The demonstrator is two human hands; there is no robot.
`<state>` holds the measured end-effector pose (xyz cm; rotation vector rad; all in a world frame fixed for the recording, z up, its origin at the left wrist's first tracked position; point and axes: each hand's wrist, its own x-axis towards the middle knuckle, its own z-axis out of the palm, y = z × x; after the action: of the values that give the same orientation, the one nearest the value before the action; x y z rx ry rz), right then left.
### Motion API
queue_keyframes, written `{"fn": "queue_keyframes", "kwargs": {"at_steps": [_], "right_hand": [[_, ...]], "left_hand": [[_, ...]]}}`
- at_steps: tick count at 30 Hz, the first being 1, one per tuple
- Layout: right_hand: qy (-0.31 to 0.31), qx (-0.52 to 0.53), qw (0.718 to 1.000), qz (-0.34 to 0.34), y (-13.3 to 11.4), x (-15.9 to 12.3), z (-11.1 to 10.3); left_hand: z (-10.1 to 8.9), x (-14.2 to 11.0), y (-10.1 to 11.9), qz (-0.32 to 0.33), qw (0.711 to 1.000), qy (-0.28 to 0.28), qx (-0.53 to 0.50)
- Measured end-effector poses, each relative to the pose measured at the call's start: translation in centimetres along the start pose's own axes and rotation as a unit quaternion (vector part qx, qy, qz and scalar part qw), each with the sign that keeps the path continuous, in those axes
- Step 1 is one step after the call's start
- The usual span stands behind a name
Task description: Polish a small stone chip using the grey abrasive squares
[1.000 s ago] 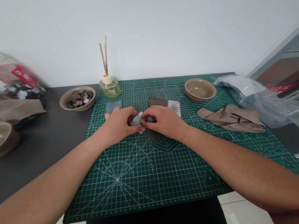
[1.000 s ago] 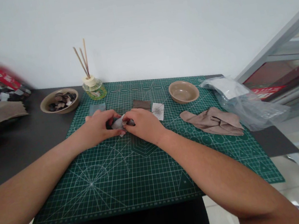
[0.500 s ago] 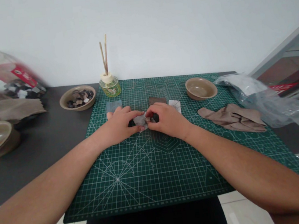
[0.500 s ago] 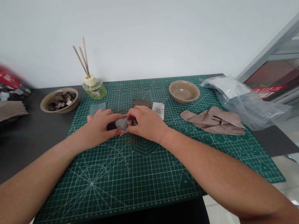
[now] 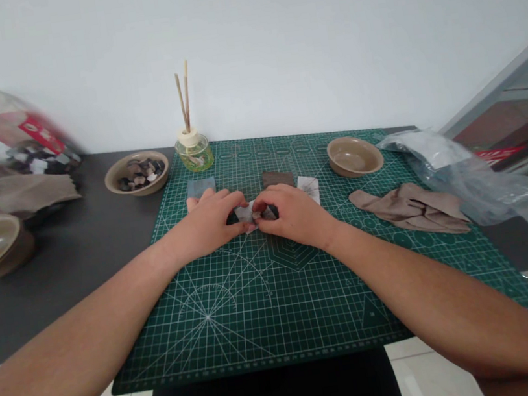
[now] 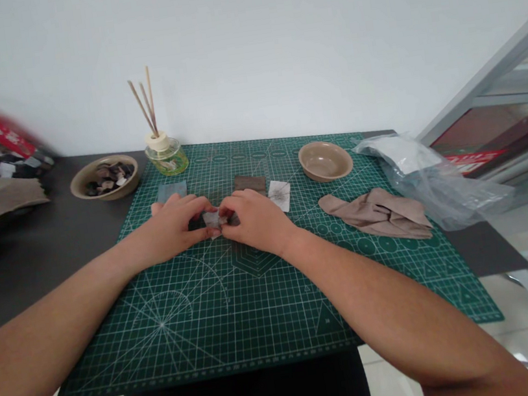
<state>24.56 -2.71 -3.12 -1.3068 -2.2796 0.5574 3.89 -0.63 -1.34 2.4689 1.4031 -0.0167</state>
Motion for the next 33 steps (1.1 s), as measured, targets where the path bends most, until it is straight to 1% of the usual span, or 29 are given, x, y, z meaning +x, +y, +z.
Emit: {"fn": "queue_keyframes", "kwargs": {"at_steps": [6, 10, 13, 19, 26, 30, 33], "right_hand": [[0.011, -0.012, 1.0, 0.022, 0.06, -0.02, 0.01], [0.014, -0.016, 0.999, 0.028, 0.19, 0.1, 0.34], [0.008, -0.017, 0.999, 0.025, 0.17, 0.18, 0.49], [-0.006, 0.002, 1.0, 0.004, -0.2, 0.14, 0.25], [-0.003, -0.007, 1.0, 0.018, -0.31, -0.17, -0.18], [0.006, -0.011, 0.999, 0.034, -0.14, -0.02, -0.04], [0.009, -0.007, 0.999, 0.033, 0.02, 0.14, 0.23]], "left_hand": [[-0.19, -0.01, -0.19, -0.014, 1.0, -0.012, -0.016], [-0.07, -0.04, -0.19, -0.023, 0.999, -0.006, -0.025], [0.03, -0.03, -0.14, -0.033, 0.999, 0.004, -0.025], [-0.2, -0.05, 0.0, -0.041, 0.999, 0.001, -0.016], [-0.25, -0.06, -0.07, -0.041, 0.999, -0.001, -0.022], [-0.16, -0.01, -0.15, -0.036, 0.999, 0.0, -0.024], [-0.19, 0.0, -0.1, -0.038, 0.999, -0.002, -0.028]]}}
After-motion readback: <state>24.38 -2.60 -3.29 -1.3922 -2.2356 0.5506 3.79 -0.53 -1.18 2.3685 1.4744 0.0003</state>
